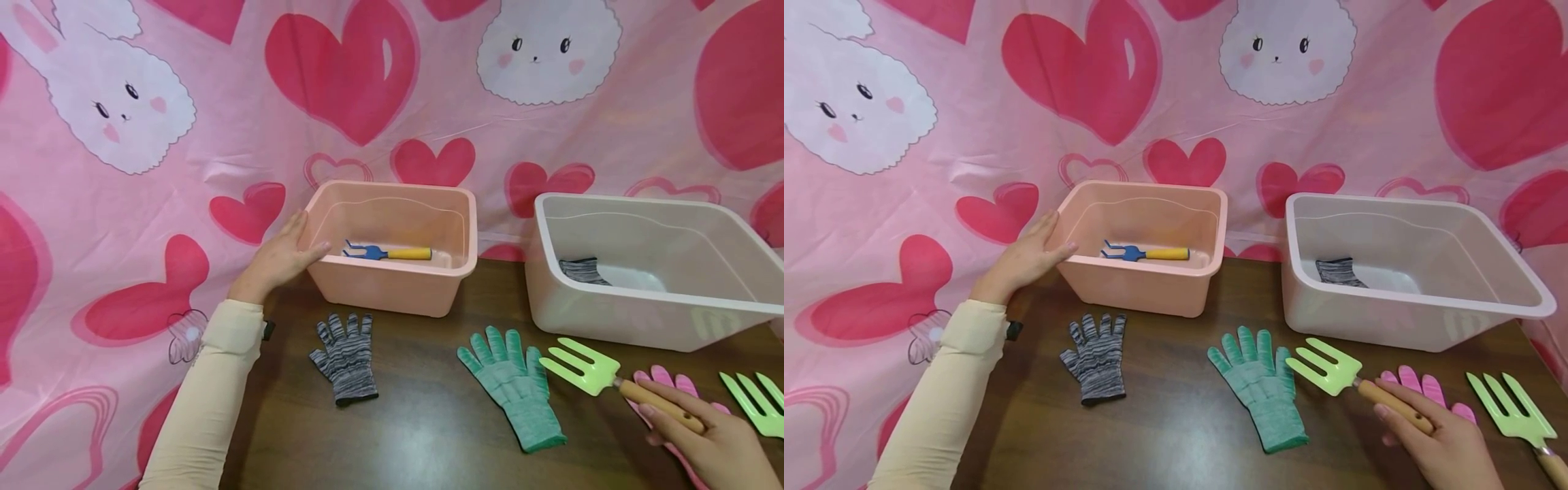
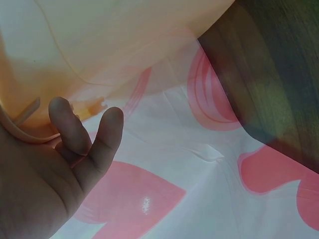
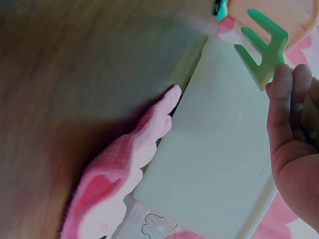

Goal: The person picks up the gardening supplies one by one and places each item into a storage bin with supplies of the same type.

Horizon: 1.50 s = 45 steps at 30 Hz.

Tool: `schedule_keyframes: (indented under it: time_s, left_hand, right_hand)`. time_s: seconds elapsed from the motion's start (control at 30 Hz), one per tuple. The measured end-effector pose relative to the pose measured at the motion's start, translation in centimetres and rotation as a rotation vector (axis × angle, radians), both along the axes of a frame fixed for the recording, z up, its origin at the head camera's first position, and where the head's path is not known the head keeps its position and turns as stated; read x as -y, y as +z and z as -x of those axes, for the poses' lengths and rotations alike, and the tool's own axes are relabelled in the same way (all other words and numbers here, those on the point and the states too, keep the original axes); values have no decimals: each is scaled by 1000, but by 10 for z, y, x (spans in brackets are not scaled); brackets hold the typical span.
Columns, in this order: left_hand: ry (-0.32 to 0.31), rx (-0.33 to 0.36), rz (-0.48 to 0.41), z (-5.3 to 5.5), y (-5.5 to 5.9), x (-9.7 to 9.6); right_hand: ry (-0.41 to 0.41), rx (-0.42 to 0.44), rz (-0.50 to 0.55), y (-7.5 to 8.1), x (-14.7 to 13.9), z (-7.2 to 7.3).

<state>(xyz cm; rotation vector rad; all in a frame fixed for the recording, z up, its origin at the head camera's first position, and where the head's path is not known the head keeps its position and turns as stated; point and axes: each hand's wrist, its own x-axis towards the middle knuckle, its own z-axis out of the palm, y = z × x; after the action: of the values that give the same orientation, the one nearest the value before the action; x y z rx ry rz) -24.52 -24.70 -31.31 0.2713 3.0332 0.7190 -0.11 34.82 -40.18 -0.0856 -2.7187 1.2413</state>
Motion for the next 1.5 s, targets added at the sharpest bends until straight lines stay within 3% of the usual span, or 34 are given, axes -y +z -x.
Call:
schedule_keyframes:
  time_s: [0.2, 0.43, 0.73, 0.93, 1.17, 1.27, 1.43, 1.5]
  left_hand:
    - [3, 3, 4, -1, 1, 0]
    - [8, -6, 11, 0, 0, 1]
    - [-1, -22, 13, 0, 1, 0]
    - [6, -33, 10, -1, 0, 1]
    - [5, -31, 12, -1, 0, 1]
    - [-1, -26, 18, -1, 1, 2]
    - [-50, 6, 39, 2, 3, 2]
    - [-69, 31, 48, 3, 5, 2]
  right_hand:
    - [-31, -25, 19, 1, 2, 2]
    - [-41, -28, -70, 5, 4, 1]
    - [-72, -17, 110, 8, 7, 4]
    - [-85, -10, 94, 10, 9, 5]
    - [-56, -27, 189, 14, 13, 5]
    - [-32, -70, 81, 17, 16, 4]
    - [55, -76, 55, 24, 19, 4]
    - [77, -64, 111, 25, 19, 5]
